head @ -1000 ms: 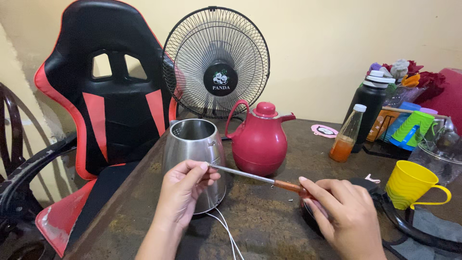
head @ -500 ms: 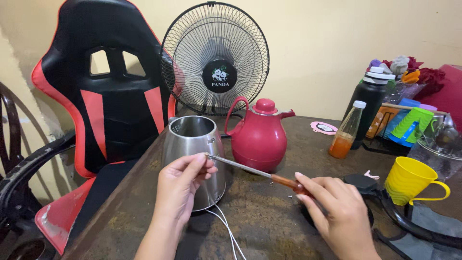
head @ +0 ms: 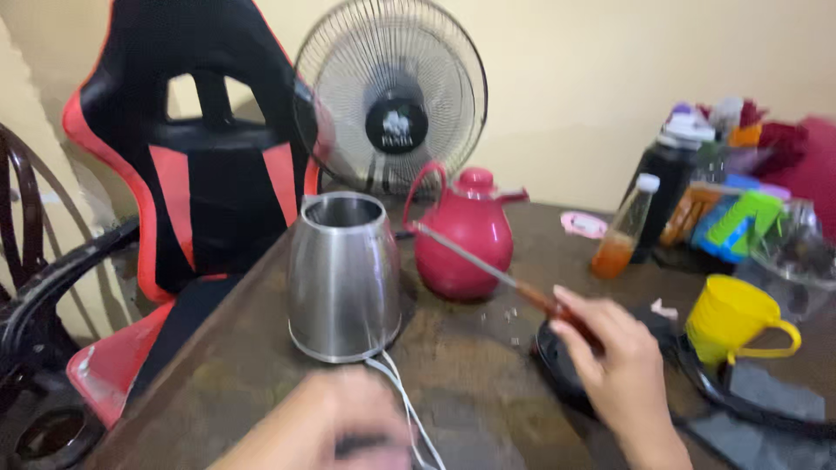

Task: The person wipes a red thermos with a cloth, then disassembles a stainless steel electric kettle, removing its handle and outer shell and using a screwdriver to unscrew its internal components on the table.

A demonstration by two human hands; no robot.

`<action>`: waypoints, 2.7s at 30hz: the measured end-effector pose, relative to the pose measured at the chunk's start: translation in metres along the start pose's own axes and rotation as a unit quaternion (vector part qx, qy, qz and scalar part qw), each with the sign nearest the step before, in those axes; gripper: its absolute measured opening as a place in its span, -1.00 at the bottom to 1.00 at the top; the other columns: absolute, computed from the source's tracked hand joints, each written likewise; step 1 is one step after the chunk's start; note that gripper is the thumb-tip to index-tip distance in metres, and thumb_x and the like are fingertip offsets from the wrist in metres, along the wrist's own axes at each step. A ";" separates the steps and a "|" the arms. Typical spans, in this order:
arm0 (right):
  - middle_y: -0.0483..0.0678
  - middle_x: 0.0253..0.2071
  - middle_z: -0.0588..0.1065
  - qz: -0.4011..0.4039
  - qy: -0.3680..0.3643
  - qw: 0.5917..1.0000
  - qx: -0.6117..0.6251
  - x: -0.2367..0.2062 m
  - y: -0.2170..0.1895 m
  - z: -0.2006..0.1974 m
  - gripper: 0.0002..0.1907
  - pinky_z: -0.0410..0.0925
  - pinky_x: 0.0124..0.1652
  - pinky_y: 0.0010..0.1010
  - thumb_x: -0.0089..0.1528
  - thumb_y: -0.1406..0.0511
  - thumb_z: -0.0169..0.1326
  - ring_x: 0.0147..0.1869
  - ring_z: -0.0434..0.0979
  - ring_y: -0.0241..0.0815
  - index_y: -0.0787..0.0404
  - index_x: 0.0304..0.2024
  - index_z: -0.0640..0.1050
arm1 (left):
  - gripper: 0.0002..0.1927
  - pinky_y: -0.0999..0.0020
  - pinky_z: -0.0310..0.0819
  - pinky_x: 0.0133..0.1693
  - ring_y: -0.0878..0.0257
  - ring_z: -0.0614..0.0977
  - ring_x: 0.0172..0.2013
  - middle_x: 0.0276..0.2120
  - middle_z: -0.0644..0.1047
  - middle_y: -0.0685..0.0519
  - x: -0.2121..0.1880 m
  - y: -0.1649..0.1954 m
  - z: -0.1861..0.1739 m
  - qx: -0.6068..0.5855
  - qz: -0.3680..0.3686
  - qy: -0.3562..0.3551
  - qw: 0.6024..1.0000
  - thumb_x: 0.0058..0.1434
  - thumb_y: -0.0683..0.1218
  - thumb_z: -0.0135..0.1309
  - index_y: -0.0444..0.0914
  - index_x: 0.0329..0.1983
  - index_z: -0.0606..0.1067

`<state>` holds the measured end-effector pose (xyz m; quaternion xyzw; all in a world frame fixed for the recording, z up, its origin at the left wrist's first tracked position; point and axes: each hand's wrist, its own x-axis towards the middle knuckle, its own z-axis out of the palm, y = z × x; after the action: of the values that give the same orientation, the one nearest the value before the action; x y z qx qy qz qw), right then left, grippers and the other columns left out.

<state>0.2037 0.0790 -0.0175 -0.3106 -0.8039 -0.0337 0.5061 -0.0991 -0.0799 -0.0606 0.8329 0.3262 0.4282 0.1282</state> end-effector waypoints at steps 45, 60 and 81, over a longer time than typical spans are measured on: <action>-0.04 -0.33 0.59 0.112 0.021 0.993 0.018 0.001 0.022 -0.027 -0.57 0.43 -0.33 -0.37 0.10 0.29 0.25 -0.35 0.61 -0.12 0.07 0.06 0.62 | -0.30 0.08 0.46 -0.09 -0.06 0.60 -0.10 -0.21 0.58 -0.05 0.145 0.033 -0.117 0.422 -0.059 0.108 0.898 -0.18 -0.20 0.33 -0.24 0.10 0.39; -0.05 -0.29 0.61 0.145 0.015 0.989 0.012 0.000 0.030 -0.027 -0.56 0.45 -0.29 -0.38 0.10 0.28 0.25 -0.31 0.65 -0.16 0.05 0.07 0.62 | -0.64 0.09 0.58 -0.21 -0.05 0.69 -0.26 -0.24 0.58 -0.14 0.143 -0.033 -0.078 -0.166 -0.250 0.105 0.948 0.28 -0.26 0.00 -0.24 0.15 0.38; -0.01 -0.32 0.58 0.099 0.029 0.994 0.041 -0.001 0.031 -0.022 -0.62 0.43 -0.31 -0.39 0.11 0.31 0.26 -0.34 0.62 -0.10 0.13 0.00 0.63 | -0.37 0.16 0.40 0.21 0.01 0.53 0.18 0.08 0.53 -0.07 0.106 -0.051 0.017 0.081 -0.073 -0.105 0.988 -0.06 -0.19 0.12 -0.18 0.19 0.49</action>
<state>0.2378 0.0953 -0.0161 -0.3664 -0.7548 0.0400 0.5426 -0.0628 0.0284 -0.0295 0.8549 0.4044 0.2998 0.1253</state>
